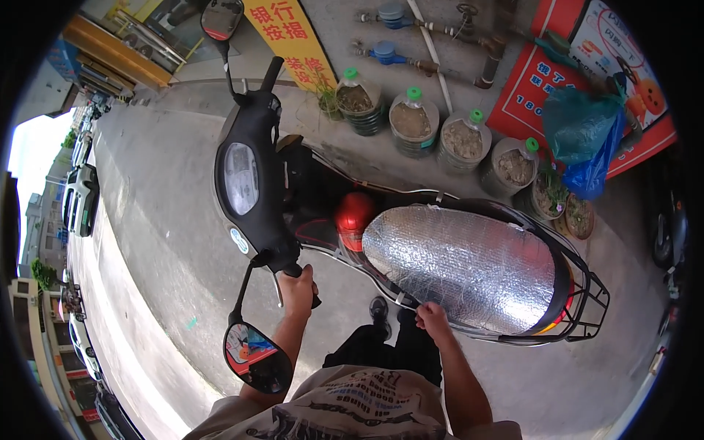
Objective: Checking the storage compartment, handlebars, and rear brake mechanism of a scooter.
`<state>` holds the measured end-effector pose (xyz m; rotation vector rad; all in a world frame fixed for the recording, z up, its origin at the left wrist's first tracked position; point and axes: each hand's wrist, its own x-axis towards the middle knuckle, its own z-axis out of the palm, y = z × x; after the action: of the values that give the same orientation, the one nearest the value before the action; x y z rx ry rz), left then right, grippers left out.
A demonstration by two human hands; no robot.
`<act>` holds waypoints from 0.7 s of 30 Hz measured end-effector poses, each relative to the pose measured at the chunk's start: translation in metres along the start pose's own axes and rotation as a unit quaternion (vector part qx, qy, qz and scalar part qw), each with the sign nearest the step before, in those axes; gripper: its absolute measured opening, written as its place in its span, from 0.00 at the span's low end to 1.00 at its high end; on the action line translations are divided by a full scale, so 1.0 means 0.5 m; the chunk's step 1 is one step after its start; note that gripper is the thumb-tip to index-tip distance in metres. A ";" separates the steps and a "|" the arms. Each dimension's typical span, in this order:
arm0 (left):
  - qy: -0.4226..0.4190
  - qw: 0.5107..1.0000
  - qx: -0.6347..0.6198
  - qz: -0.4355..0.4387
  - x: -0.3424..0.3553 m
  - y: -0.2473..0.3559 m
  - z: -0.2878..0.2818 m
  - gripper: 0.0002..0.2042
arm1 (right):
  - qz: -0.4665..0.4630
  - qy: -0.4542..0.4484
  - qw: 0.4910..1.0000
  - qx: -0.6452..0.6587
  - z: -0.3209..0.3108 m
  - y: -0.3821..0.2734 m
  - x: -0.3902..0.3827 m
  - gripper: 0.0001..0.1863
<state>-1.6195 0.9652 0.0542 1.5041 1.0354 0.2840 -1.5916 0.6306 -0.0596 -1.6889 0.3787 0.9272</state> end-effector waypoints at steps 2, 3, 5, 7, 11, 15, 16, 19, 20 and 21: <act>0.032 0.999 -0.036 -0.012 -0.003 -0.008 0.015 0.10 | -0.091 -0.021 0.996 0.007 0.107 -0.084 0.105 0.09; 0.031 0.999 -0.042 -0.013 -0.007 -0.008 0.028 0.10 | -0.120 -0.050 0.991 0.017 0.154 -0.141 0.154 0.09; 0.040 0.996 -0.079 -0.011 -0.008 -0.006 0.070 0.10 | -0.230 -0.065 0.968 -0.073 0.233 -0.235 0.254 0.09; 0.072 0.993 -0.088 -0.015 -0.008 -0.018 0.076 0.11 | -0.271 -0.093 0.953 -0.101 0.335 -0.354 0.287 0.09; 0.130 0.984 -0.110 -0.051 -0.018 -0.005 0.098 0.12 | -0.338 -0.076 0.932 -0.103 0.513 -0.476 0.417 0.10; 0.133 0.984 -0.110 -0.048 -0.010 0.010 0.178 0.11 | -0.405 0.006 0.903 -0.145 0.550 -0.574 0.543 0.12; 0.137 0.984 -0.105 -0.053 -0.007 0.008 0.182 0.11 | -0.397 0.012 0.904 -0.156 0.566 -0.586 0.560 0.13; 0.170 0.975 -0.108 -0.092 -0.009 0.002 0.162 0.12 | -0.328 -0.005 0.920 -0.213 0.649 -0.614 0.539 0.18; 0.175 0.975 -0.100 -0.098 -0.012 0.001 0.145 0.12 | -0.274 -0.013 0.925 -0.262 0.677 -0.622 0.522 0.20; 0.172 0.978 -0.088 -0.083 -0.016 -0.002 0.138 0.13 | -0.234 -0.022 0.941 -0.244 0.691 -0.622 0.524 0.21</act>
<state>-1.5763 0.9129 0.0395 1.2241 1.3647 0.5176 -1.3492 1.1059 -0.0713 -2.0756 -0.3098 0.7293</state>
